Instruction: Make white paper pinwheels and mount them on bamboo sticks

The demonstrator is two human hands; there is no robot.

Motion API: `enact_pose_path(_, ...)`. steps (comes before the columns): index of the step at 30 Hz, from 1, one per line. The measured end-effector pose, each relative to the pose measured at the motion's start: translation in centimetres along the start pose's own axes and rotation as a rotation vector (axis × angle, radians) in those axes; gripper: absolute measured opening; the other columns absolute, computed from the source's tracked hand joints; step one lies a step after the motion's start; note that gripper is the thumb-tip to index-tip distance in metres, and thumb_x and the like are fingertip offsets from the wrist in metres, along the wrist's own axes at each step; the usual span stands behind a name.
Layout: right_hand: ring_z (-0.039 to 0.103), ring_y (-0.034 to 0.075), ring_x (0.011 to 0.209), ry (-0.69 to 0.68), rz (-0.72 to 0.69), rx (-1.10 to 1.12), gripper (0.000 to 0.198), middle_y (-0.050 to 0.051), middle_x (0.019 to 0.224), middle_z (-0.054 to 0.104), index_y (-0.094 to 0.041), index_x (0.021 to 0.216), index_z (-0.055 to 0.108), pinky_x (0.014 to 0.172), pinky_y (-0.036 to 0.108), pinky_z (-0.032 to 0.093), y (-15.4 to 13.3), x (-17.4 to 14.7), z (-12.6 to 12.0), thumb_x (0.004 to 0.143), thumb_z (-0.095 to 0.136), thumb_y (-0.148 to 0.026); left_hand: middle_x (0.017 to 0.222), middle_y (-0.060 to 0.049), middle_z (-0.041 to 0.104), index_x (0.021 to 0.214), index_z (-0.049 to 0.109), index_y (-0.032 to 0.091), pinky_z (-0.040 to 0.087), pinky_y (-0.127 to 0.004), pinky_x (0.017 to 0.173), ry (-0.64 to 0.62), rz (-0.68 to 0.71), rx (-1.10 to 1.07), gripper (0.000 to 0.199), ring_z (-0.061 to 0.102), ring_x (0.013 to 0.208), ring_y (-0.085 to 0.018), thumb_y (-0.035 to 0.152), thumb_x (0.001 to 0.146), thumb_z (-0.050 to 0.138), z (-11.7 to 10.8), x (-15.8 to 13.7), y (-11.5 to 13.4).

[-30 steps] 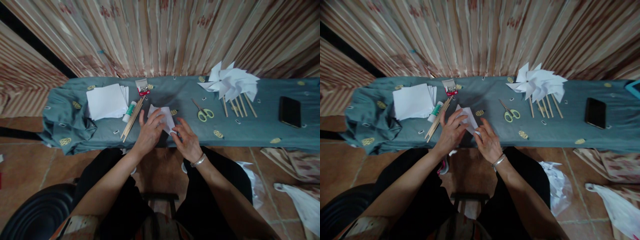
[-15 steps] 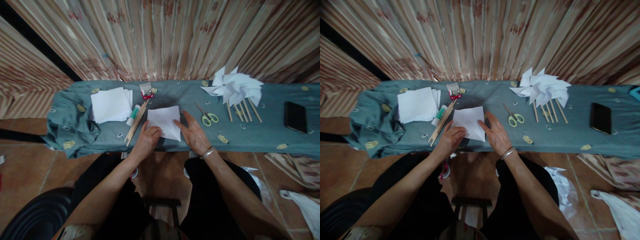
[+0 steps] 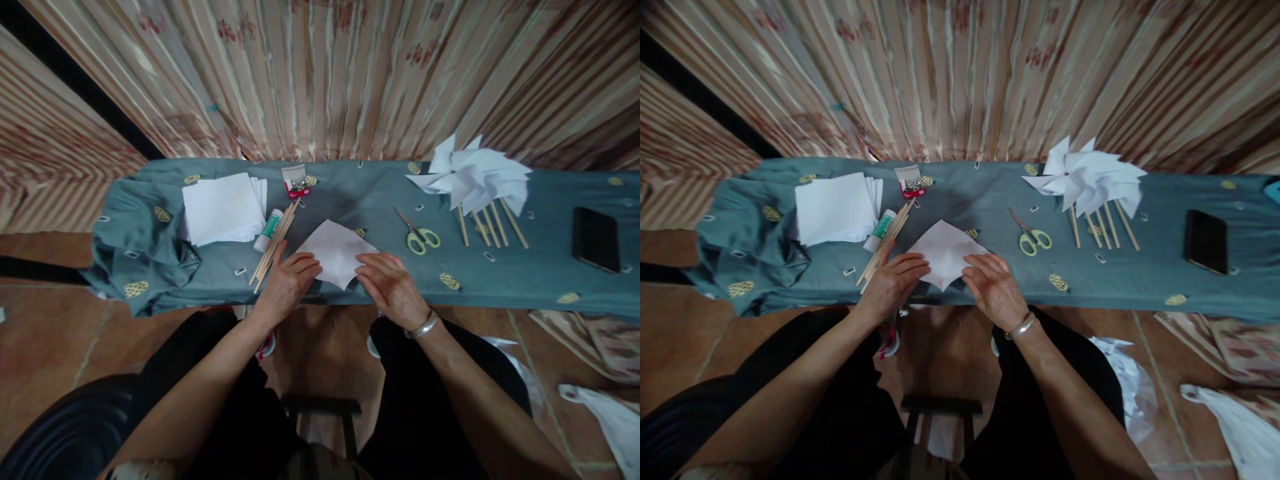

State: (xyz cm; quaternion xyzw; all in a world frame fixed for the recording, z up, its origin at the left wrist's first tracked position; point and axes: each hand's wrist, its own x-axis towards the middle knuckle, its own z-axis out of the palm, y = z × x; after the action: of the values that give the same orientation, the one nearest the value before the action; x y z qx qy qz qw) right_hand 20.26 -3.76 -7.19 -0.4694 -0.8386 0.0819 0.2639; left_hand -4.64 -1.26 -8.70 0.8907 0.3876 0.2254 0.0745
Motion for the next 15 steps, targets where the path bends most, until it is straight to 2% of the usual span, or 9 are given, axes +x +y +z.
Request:
enact_pose_path(4, 0.067, 0.022, 0.102, 0.029, 0.039, 0.088, 0.023, 0.008, 0.105, 0.074, -0.022, 0.099, 0.067, 0.1, 0.044, 0.047, 0.4, 0.2, -0.2, 0.098, 0.045, -0.028, 0.107, -0.006, 0.075, 0.101, 0.07, 0.021, 0.022, -0.062, 0.117, -0.001, -0.013, -0.012, 0.021, 0.063, 0.113, -0.023, 0.016, 0.094, 0.051, -0.3, 0.3, 0.0)
enact_pose_path(6, 0.067, 0.022, 0.103, 0.017, 0.056, 0.092, 0.023, 0.007, 0.105, 0.074, -0.023, 0.102, 0.067, 0.101, 0.045, 0.046, 0.7, 0.2, -0.1, 0.098, 0.045, -0.029, 0.107, -0.006, 0.074, 0.101, 0.07, 0.021, 0.023, -0.062, 0.117, -0.009, -0.014, -0.003, 0.022, 0.062, 0.115, -0.023, 0.016, 0.094, 0.05, -0.6, 0.5, 0.1)
enact_pose_path(9, 0.059, 0.027, 0.12, -0.037, 0.037, 0.022, 0.028, 0.012, 0.127, 0.066, -0.022, 0.116, 0.064, 0.104, 0.049, 0.042, 1.0, 0.2, 0.3, 0.096, 0.047, -0.032, 0.11, -0.006, 0.074, 0.101, 0.071, 0.022, 0.025, -0.062, 0.117, -0.02, 0.001, 0.01, 0.023, 0.06, 0.118, -0.023, 0.016, 0.094, 0.05, -0.7, 0.6, 0.3)
enact_pose_path(12, 0.041, 0.032, 0.139, -0.115, -0.01, -0.064, 0.042, 0.015, 0.148, 0.047, -0.022, 0.134, 0.054, 0.106, 0.055, 0.038, 1.1, 0.2, 0.9, 0.093, 0.049, -0.028, 0.114, -0.005, 0.073, 0.102, 0.071, 0.022, 0.027, -0.062, 0.115, -0.025, 0.029, 0.006, 0.024, 0.059, 0.121, -0.024, 0.014, 0.093, 0.05, -0.6, 0.6, 0.5)
enact_pose_path(15, 0.036, 0.031, 0.142, -0.171, -0.043, -0.07, 0.043, 0.011, 0.15, 0.047, -0.025, 0.131, 0.057, 0.108, 0.057, 0.034, 1.2, 0.1, 1.3, 0.09, 0.05, -0.02, 0.115, -0.005, 0.072, 0.103, 0.07, 0.022, 0.027, -0.062, 0.115, -0.034, 0.042, -0.019, 0.023, 0.057, 0.123, -0.024, 0.014, 0.093, 0.051, -0.4, 0.3, 0.6)
